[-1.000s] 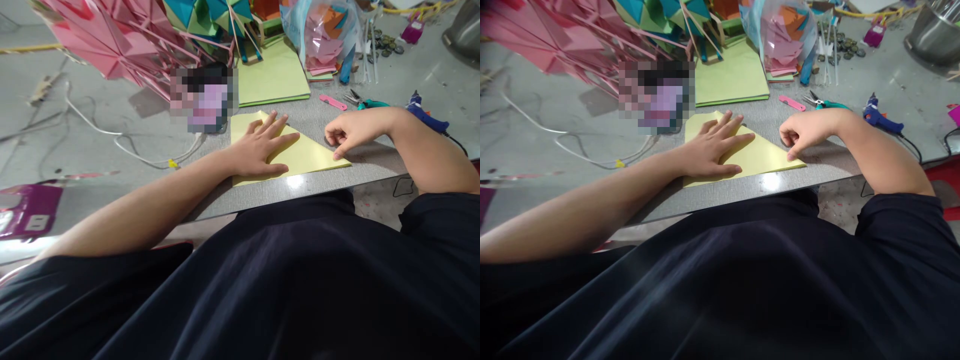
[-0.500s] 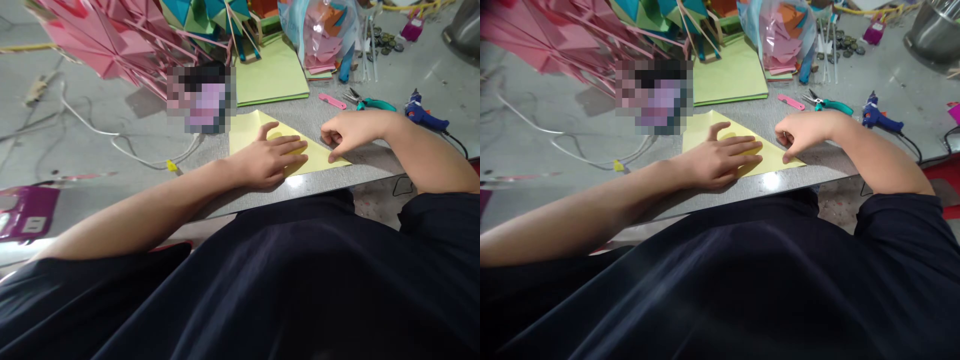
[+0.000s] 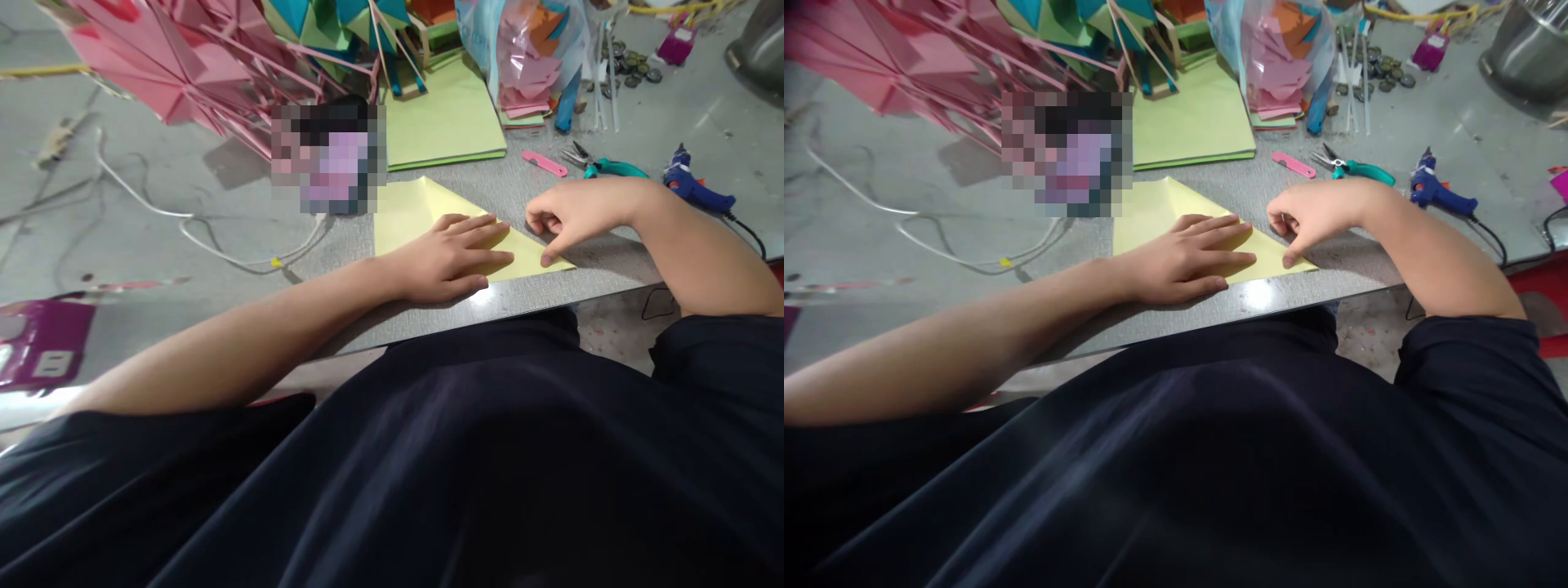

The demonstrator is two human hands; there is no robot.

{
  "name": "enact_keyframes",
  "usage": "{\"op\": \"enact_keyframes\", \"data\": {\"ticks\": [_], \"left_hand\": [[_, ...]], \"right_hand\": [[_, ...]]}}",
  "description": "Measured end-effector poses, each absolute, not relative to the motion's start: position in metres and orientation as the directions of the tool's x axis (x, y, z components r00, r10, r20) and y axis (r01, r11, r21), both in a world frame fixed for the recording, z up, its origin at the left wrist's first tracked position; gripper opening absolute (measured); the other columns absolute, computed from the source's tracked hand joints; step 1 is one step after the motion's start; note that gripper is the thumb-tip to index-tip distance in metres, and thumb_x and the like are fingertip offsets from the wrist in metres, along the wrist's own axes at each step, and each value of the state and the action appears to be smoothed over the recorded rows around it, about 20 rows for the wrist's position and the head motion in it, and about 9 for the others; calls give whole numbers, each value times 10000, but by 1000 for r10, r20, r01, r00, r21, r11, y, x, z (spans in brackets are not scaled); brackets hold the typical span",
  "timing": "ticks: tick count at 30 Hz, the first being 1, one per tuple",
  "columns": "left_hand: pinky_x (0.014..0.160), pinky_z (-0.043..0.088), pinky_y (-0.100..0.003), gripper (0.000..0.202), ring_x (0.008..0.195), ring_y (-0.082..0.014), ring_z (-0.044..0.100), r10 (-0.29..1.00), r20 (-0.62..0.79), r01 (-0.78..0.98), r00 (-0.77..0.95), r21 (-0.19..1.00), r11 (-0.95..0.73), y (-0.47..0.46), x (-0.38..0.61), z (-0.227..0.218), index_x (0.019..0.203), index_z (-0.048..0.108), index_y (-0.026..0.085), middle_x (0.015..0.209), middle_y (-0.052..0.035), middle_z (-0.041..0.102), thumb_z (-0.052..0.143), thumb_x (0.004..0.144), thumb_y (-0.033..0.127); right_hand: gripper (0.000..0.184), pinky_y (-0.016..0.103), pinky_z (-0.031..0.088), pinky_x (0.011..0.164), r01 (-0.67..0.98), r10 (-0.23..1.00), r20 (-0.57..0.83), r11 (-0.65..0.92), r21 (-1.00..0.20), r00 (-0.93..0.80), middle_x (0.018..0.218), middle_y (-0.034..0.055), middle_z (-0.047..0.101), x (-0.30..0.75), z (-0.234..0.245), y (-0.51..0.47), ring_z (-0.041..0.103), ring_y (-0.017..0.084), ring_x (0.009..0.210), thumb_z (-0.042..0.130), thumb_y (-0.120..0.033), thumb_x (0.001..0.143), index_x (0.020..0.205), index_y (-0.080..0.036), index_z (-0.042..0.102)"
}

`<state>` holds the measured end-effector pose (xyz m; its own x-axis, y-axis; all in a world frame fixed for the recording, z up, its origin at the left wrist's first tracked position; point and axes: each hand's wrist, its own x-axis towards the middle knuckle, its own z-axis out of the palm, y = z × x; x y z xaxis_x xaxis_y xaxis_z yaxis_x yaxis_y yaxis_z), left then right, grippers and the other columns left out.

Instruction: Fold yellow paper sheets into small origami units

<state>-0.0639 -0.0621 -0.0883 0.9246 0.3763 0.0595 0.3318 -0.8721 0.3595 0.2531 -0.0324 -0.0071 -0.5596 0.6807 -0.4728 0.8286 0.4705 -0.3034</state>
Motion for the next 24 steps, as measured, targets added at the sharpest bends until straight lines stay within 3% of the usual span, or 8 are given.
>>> {"op": "enact_keyframes", "data": {"ticks": [4, 16, 24], "left_hand": [[1493, 290, -736, 718, 1875, -504, 372, 379, 68, 331, 923, 363, -871, -63, -63, -87, 1758, 697, 310, 2005, -169, 424, 395, 1219, 676], [1486, 338, -746, 693, 1858, -480, 418, 395, 65, 349, 917, 352, -869, -65, -61, -84, 1728, 726, 342, 1987, -136, 468, 397, 1207, 659], [1484, 349, -748, 697, 1845, -489, 441, 393, 86, 341, 915, 353, -871, -64, -62, -87, 1718, 737, 329, 1980, -139, 477, 399, 1204, 657]], "right_hand": [[562, 370, 368, 740, 837, 666, -509, 465, -289, -546, 904, -10, 692, 255, -4, -31, 637, 229, 808, 1043, -598, 754, 1066, -271, 709], [748, 360, 343, 732, 813, 628, -517, 478, -333, -581, 885, -21, 659, 269, -8, -21, 604, 229, 809, 1081, -773, 654, 1117, -295, 739], [783, 372, 347, 731, 825, 645, -516, 476, -305, -563, 919, -11, 676, 269, -5, -26, 611, 237, 803, 1084, -782, 638, 1130, -296, 717]]}}
